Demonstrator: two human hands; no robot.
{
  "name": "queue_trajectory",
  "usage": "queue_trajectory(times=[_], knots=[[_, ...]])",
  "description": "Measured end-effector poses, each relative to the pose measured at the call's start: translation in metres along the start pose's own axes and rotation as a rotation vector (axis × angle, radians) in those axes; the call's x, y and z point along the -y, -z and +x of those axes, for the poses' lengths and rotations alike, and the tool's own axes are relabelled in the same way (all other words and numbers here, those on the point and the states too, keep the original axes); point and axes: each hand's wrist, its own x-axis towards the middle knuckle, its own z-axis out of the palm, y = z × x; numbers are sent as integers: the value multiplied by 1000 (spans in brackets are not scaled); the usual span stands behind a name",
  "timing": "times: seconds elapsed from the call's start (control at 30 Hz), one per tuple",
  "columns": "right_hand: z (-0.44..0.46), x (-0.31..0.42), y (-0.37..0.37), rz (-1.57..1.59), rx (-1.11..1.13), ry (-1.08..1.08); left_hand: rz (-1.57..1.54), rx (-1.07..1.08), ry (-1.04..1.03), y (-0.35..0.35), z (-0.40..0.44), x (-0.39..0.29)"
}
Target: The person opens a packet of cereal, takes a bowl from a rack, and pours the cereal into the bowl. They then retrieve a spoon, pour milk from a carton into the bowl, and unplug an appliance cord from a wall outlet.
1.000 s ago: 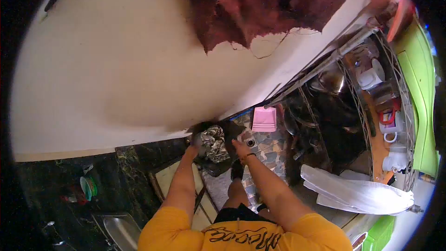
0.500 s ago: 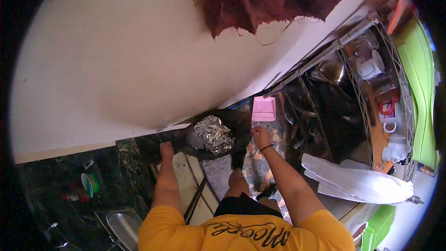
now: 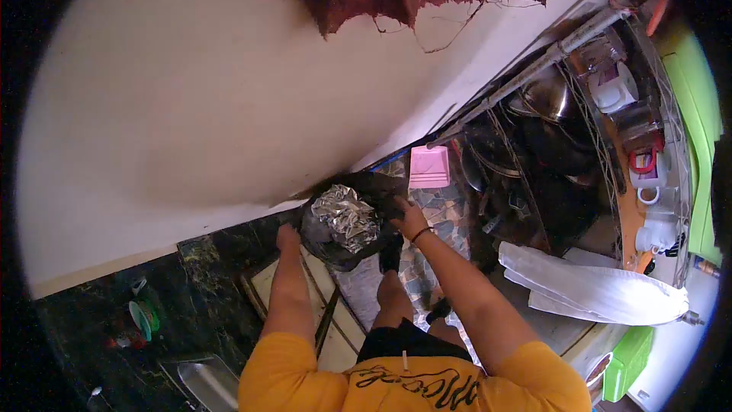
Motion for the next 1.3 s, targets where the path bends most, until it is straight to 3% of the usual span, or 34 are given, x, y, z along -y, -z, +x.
queue_trajectory(times=[0.03,0.1,0.17,0.23,0.3,0.37,0.43,0.47,0.53,0.57,0.6,0.67,0.7,0.73,0.77,0.8,0.83,0.87,0.9,0.97,1.0,1.03,1.07,1.1,1.13,1.17,1.2,1.27,1.3], knots=[[2,-2,-2,-52,197,-65,41,-74,-59,9,-7,-5],[14,-2,-8,-111,237,-27,85,-154,-122,26,-10,-11],[16,-5,-13,-175,283,10,-98,-332,-168,34,-10,-5],[9,-1,-8,-100,150,96,-127,-340,-134,33,-3,12],[6,2,3,-89,203,15,-159,-350,-101,33,-1,23],[5,14,19,-79,238,-67,-183,-172,11,39,0,19],[-4,40,31,81,64,122,207,-296,-272,-19,56,54],[-9,37,24,22,81,139,404,-399,-393,-24,62,50],[-28,24,11,-28,-41,236,-95,-299,-84,35,-17,-26],[-42,18,16,-23,-169,328,-64,-449,-122,33,-28,-46],[-61,25,42,21,82,39,64,-278,-182,34,-22,-54],[-111,12,69,112,173,-160,-294,-552,-625,26,-47,-89],[-142,-14,79,117,24,-63,-262,-503,-641,28,-74,-117],[-175,-11,119,116,11,-60,-226,-463,-653,28,-94,-139],[-212,-46,117,17,-146,-168,-256,-451,-732,33,-114,-159],[-251,-132,97,-191,-212,3,-305,-416,-852,39,-143,-185],[-285,-150,123,-212,-198,-228,-362,-363,-972,48,-172,-210],[-320,-169,149,-33,-454,-462,-416,-280,-1077,54,-202,-235],[-344,-167,181,-106,-757,-726,-484,-154,-1153,58,-231,-260],[-368,-150,259,78,-1139,-923,-731,269,-1129,48,-287,-306],[-371,-141,295,-20,-1276,-765,-642,234,-1353,40,-312,-329],[-368,-135,323,-126,-1402,-605,-753,744,-1140,81,-385,-355],[-359,-138,341,369,-1364,-434,-542,470,-1512,53,-393,-376],[-344,-147,347,849,-1273,-225,-529,600,-1545,51,-426,-393],[-323,-169,329,854,-1149,-278,-516,731,-1572,45,-468,-415],[-294,-180,304,192,-790,-393,-488,742,-1604,34,-498,-431],[-265,-191,278,-484,-541,-353,-441,880,-1437,17,-521,-446],[-257,-104,286,179,-707,-383,-401,1160,-1089,-2,-555,-460],[-250,-110,293,0,-546,-437,-413,1306,-904,-1,-565,-466]])
